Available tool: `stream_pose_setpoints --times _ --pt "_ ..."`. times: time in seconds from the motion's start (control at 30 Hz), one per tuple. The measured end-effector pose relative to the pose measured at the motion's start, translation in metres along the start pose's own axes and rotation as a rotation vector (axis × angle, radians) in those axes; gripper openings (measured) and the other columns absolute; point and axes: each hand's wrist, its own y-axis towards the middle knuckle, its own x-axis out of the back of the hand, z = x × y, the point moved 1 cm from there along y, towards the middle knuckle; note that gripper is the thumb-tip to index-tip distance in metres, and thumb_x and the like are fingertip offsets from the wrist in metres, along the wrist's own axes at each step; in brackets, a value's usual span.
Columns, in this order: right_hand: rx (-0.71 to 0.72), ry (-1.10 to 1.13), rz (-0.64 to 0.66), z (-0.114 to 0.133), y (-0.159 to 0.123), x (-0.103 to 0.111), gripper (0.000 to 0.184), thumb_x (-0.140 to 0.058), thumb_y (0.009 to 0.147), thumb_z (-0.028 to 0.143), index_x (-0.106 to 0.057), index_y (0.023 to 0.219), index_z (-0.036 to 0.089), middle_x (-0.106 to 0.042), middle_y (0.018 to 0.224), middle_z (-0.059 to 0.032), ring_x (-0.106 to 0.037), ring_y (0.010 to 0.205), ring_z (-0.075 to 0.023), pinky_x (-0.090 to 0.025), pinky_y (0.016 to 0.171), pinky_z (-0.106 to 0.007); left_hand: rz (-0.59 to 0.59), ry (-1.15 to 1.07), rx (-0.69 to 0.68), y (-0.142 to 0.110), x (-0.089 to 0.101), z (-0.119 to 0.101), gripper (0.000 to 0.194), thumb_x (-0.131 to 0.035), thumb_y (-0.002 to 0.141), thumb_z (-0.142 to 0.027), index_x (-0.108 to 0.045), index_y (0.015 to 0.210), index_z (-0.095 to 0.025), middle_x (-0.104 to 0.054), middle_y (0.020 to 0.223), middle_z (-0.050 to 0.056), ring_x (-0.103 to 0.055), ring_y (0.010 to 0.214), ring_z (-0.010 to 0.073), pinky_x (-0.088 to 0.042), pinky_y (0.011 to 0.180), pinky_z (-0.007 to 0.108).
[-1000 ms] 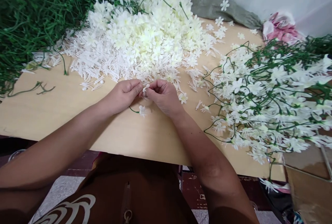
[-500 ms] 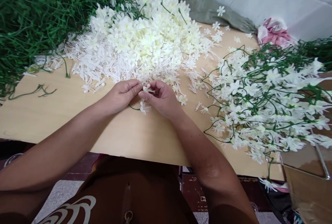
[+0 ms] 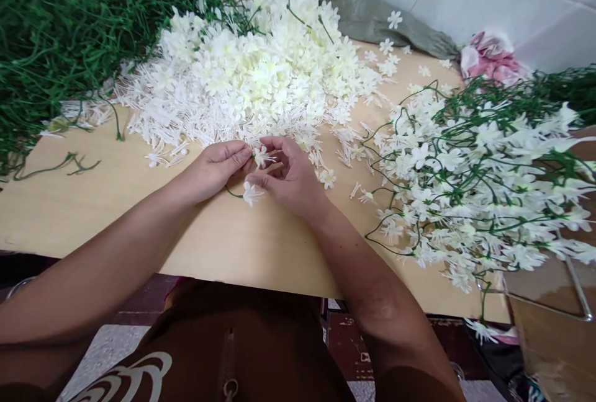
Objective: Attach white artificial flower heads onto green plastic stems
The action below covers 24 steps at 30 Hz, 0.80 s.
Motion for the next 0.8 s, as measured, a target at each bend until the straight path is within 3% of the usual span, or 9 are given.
stream_pose_setpoints --times 0.1,0.23,0.37,0.63,0.8 --pt "0.168 -0.238 -0.007 -0.0004 -0.0022 0.0009 0.047 -0.076 0.072 0.042 -0.059 0.112 0.025 -0.06 0.101 -0.004 -0.06 0.078 -0.0122 -0.056 0.066 -0.027 0.009 -0.055 0.04 0.0006 -0.0007 0.0009 0.034 -0.05 0.085 -0.042 -0.045 0.062 -0.017 -0.038 0.054 -0.004 -0.032 0.05 0.0079 -0.025 0.048 0.023" --pt "0.266 -0.372 -0.066 0.0033 -0.0025 0.0033 0.017 -0.063 0.085 0.036 -0.063 0.092 0.021 -0.062 0.085 -0.0023 -0.06 0.072 -0.0116 -0.052 0.065 -0.028 0.025 -0.009 0.055 0.0012 -0.0002 0.002 0.035 -0.05 0.084 -0.042 -0.042 0.06 -0.018 -0.034 0.051 -0.005 -0.03 0.049 0.0076 -0.022 0.048 0.022" --pt "0.172 -0.2 -0.042 0.0055 -0.0008 0.0027 0.017 -0.063 0.085 0.035 -0.06 0.081 0.019 -0.06 0.075 0.0013 -0.06 0.06 -0.008 -0.05 0.057 -0.023 0.064 -0.016 0.053 0.0 0.0002 0.0009 0.034 -0.048 0.085 -0.04 -0.043 0.061 -0.018 -0.033 0.05 -0.006 -0.028 0.046 0.007 -0.02 0.047 0.022" --pt "-0.075 0.165 -0.003 0.009 0.002 -0.0019 0.032 -0.075 0.072 0.045 -0.056 0.076 0.02 -0.064 0.059 0.0055 -0.061 0.053 -0.0078 -0.052 0.055 -0.022 0.146 -0.176 0.022 -0.0027 -0.0041 -0.0053 0.04 -0.053 0.086 -0.044 -0.044 0.058 -0.016 -0.039 0.054 -0.004 -0.031 0.048 0.0056 -0.025 0.048 0.021" --pt "-0.133 0.243 -0.033 0.0079 0.0016 -0.0037 0.032 -0.075 0.072 0.045 -0.056 0.071 0.019 -0.064 0.059 0.0056 -0.06 0.052 -0.0066 -0.051 0.052 -0.021 0.142 -0.194 -0.01 -0.0016 -0.0063 -0.0024 0.038 -0.055 0.083 -0.05 -0.049 0.068 -0.016 -0.051 0.064 -0.001 -0.045 0.058 0.0084 -0.035 0.054 0.022"
